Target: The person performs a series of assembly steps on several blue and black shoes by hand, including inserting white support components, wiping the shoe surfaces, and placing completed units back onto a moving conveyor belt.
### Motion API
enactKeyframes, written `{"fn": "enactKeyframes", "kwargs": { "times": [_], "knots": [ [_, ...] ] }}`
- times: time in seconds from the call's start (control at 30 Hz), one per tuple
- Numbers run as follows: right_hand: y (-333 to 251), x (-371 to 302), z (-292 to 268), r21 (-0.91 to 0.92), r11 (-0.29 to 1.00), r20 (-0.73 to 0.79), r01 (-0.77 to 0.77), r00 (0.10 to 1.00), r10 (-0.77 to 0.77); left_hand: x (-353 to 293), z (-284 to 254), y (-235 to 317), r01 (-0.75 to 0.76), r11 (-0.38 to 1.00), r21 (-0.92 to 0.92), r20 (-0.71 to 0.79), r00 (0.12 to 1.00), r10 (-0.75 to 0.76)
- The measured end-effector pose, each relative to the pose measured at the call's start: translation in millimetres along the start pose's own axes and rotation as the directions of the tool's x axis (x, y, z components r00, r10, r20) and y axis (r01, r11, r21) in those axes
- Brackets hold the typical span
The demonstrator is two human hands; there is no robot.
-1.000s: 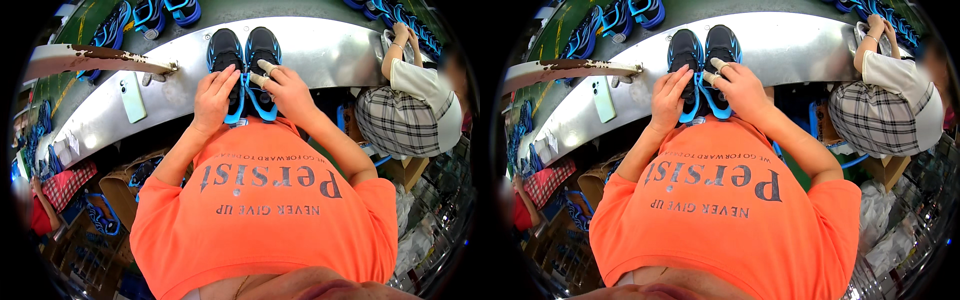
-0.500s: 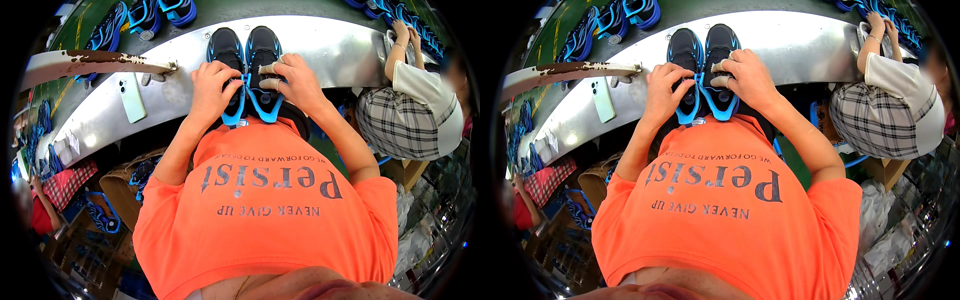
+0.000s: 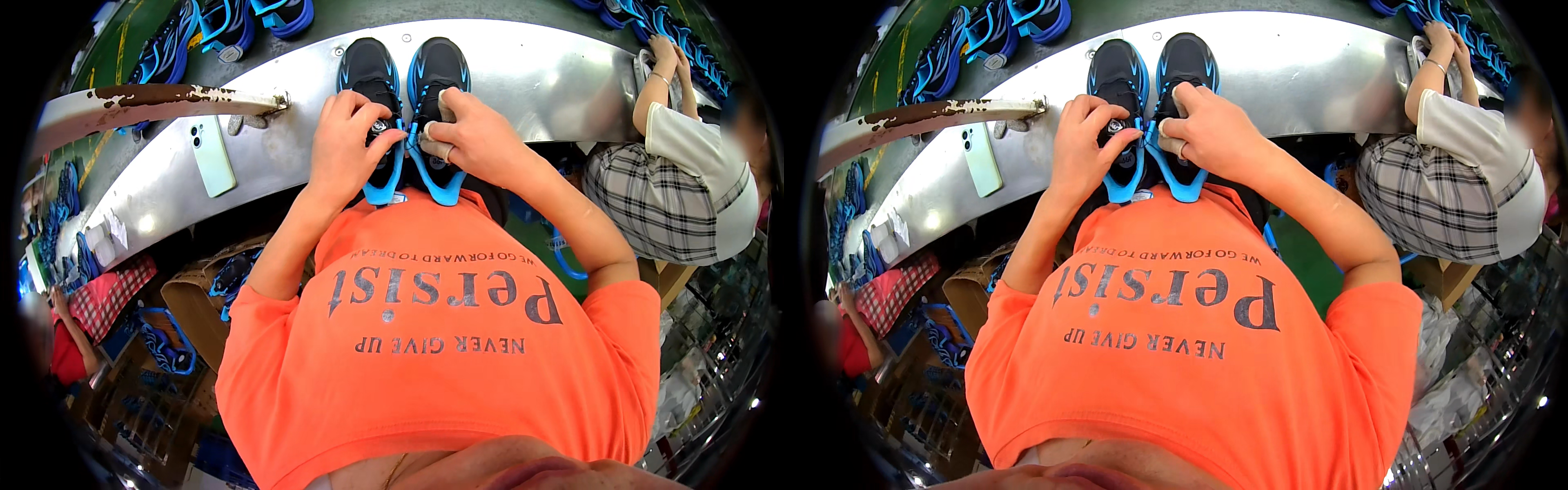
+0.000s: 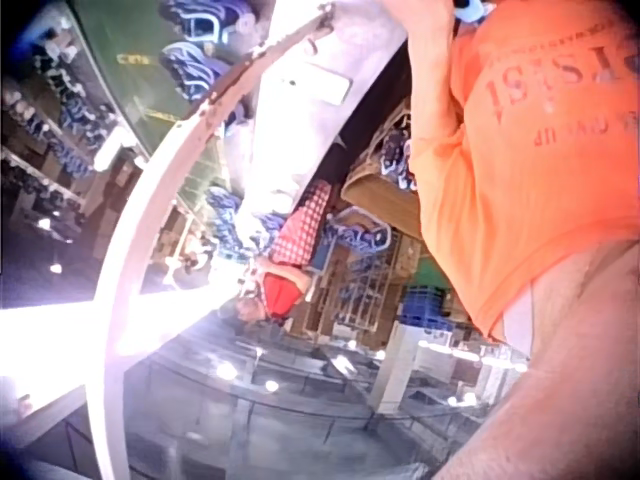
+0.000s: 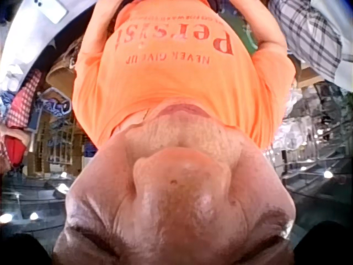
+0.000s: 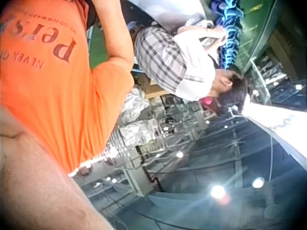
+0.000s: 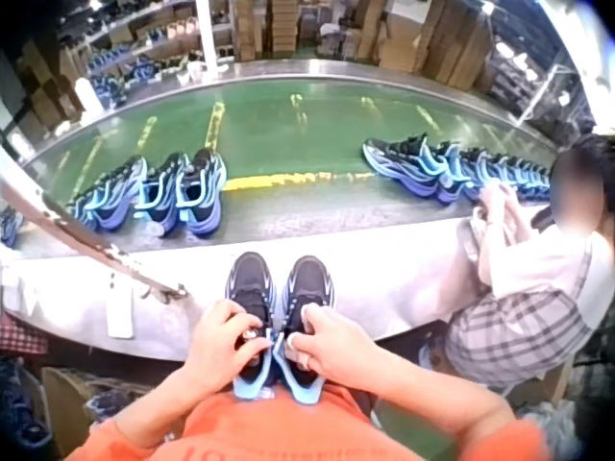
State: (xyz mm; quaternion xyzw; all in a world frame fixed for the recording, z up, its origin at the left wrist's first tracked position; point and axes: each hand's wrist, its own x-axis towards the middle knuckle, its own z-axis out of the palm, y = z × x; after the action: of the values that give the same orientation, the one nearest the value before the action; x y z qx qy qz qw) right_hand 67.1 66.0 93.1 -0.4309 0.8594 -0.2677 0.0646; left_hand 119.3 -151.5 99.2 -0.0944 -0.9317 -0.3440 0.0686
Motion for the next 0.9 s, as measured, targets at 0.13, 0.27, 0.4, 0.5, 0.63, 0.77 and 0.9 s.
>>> {"fn": "enactKeyframes", "kwargs": {
  "times": [0.13,0.27,0.4,0.5,0.63,0.77,0.9],
  "knots": [
    [6.8,13.3,-18.6,0.286,0.958,0.195,-0.013,0.980,-0.045,-4.0,0.0,4.4,0.074,0.997,0.020,-0.022,0.997,-0.074],
    [14.6,-0.3,-23.9,0.344,0.938,0.062,-0.039,0.998,0.019,0.7,-2.7,-7.8,0.101,0.953,-0.285,0.109,0.991,-0.073],
    [1.2,0.9,-9.9,0.223,0.963,-0.082,-0.149,0.982,0.171,6.6,-16.9,-11.5,0.106,0.934,-0.340,0.199,0.979,-0.039],
    [10.7,-1.7,-18.3,0.358,0.921,0.031,-0.152,0.988,0.151,4.8,-14.7,3.9,0.095,0.990,-0.102,0.106,0.991,-0.084],
    [-2.1,1.5,-18.2,0.249,0.942,-0.013,-0.226,0.972,0.237,12.2,-25.5,-11.7,0.196,0.908,-0.371,0.355,0.933,-0.057],
    [6.9,4.7,-24.2,0.343,0.929,-0.005,-0.134,0.989,0.145,8.4,-25.2,-1.8,0.160,0.948,-0.276,0.225,0.969,-0.098],
    [10.1,2.2,-26.2,0.301,0.931,0.122,-0.206,0.977,0.176,7.2,-23.8,-8.2,0.228,0.924,-0.308,0.322,0.939,-0.124]
  ]
}}
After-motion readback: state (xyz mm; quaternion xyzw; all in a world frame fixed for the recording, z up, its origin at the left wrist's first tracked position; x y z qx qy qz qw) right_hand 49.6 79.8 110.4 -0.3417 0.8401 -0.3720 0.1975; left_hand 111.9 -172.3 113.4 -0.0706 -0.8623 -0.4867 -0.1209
